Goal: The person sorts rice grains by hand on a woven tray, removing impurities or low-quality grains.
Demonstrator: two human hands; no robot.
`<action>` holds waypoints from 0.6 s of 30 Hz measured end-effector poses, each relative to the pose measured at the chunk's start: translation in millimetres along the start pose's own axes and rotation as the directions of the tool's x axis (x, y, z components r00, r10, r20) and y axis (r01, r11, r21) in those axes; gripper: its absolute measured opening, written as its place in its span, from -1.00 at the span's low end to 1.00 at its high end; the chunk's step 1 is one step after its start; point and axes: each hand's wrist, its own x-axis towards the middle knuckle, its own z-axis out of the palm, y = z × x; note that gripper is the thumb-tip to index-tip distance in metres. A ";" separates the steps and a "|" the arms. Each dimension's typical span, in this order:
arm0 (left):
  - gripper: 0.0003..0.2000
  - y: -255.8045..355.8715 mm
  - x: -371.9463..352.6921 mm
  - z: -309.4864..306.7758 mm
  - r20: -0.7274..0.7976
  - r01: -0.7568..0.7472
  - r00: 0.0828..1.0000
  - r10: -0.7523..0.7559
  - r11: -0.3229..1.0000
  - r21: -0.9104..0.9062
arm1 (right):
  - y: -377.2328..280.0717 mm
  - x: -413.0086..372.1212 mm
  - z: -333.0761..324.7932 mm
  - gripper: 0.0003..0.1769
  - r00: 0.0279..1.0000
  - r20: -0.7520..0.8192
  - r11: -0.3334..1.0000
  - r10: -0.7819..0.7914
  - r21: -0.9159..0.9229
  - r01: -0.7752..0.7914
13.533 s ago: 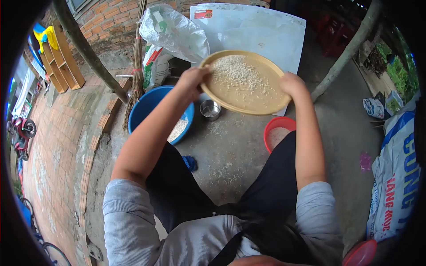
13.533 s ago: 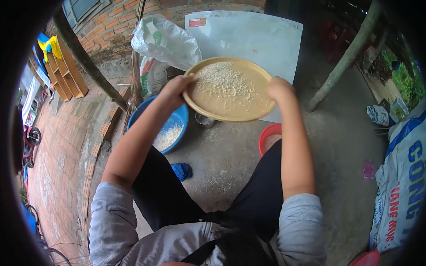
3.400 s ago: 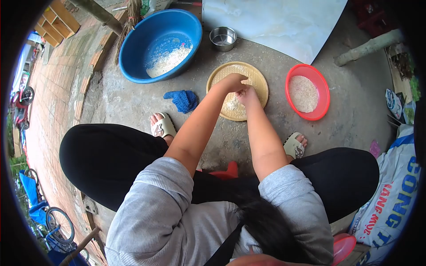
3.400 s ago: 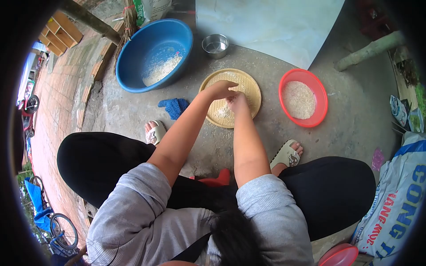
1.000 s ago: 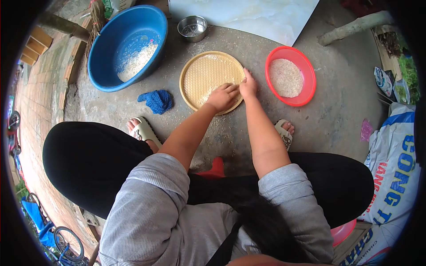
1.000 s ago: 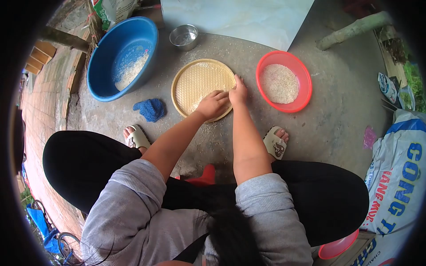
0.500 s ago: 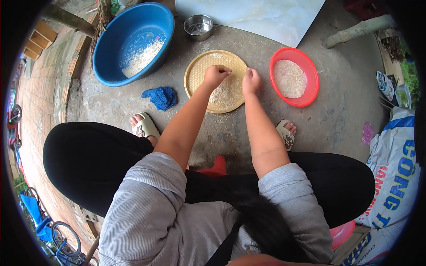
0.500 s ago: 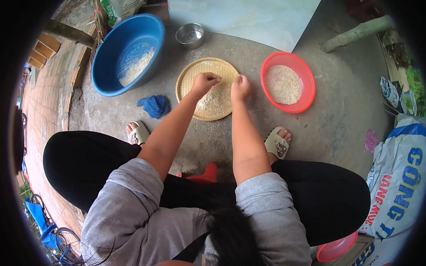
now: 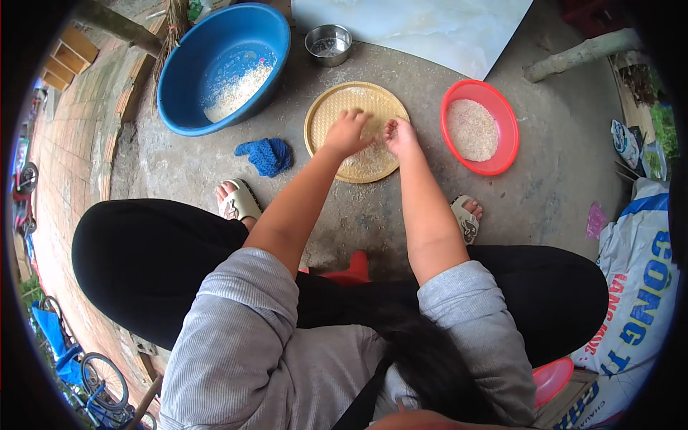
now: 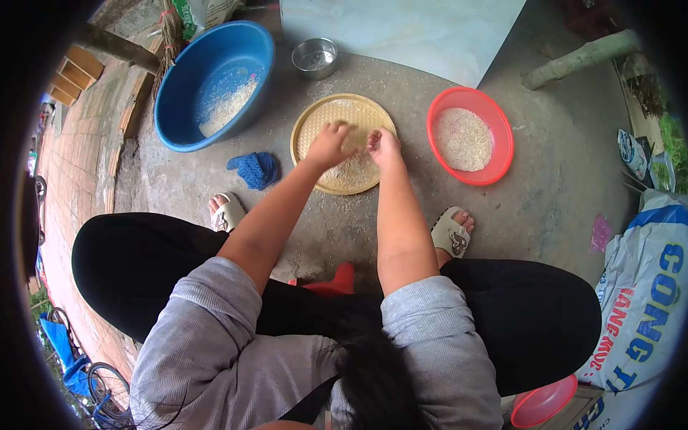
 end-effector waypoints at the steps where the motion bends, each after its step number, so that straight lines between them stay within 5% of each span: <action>1: -0.50 7.1 -15.0 3.5 0.049 0.040 0.998 -0.041 0.999 0.023 | -2.8 -1.4 0.0 -0.67 1.000 -0.014 0.999 -0.016 0.033 0.016; 3: -0.48 3.4 -35.6 20.9 0.211 -0.227 0.954 0.212 0.972 0.052 | -5.4 -1.3 -0.8 -0.69 0.998 -0.035 0.997 -0.048 0.064 0.050; 5: -0.58 -4.5 -49.4 45.8 0.097 -0.335 0.939 0.330 0.941 0.041 | -5.9 1.2 -3.0 -0.69 0.997 -0.046 0.990 -0.068 0.121 0.073; 7: -0.71 -9.4 -50.0 51.1 0.073 -0.282 0.953 0.295 0.948 -0.145 | -4.2 -0.7 -3.4 -0.69 0.996 -0.056 0.992 -0.067 0.104 0.073; 9: -0.83 -16.6 -43.6 46.9 -0.006 -0.266 0.964 0.267 0.957 -0.119 | -4.9 -1.2 -0.8 -0.69 0.996 -0.058 0.993 -0.074 0.083 0.078; 11: -0.85 -23.9 -27.9 36.3 0.031 0.048 0.999 -0.042 0.978 -0.204 | -1.6 -2.0 0.6 -0.67 0.995 -0.060 0.996 -0.082 0.016 0.083; 12: -0.87 -22.9 -19.8 32.4 -0.086 0.164 0.977 -0.195 0.946 -0.279 | -1.2 -3.5 2.3 -0.67 0.995 -0.056 0.996 -0.083 0.013 0.084; 13: -0.86 -18.0 -10.2 20.7 -0.026 0.325 0.931 -0.365 0.856 -0.403 | -0.6 -5.7 4.4 -0.66 0.997 -0.033 0.998 -0.067 -0.006 0.067; 16: -0.86 -7.1 17.7 -3.6 0.047 0.308 0.941 -0.336 0.787 -0.535 | 3.6 -15.6 11.4 -0.66 0.999 0.035 0.998 -0.027 -0.047 0.028; 18: -0.78 1.8 30.5 -13.4 0.258 0.266 0.959 -0.120 0.700 -0.663 | 3.9 -23.5 20.9 -0.68 1.000 0.024 0.998 0.004 -0.057 -0.003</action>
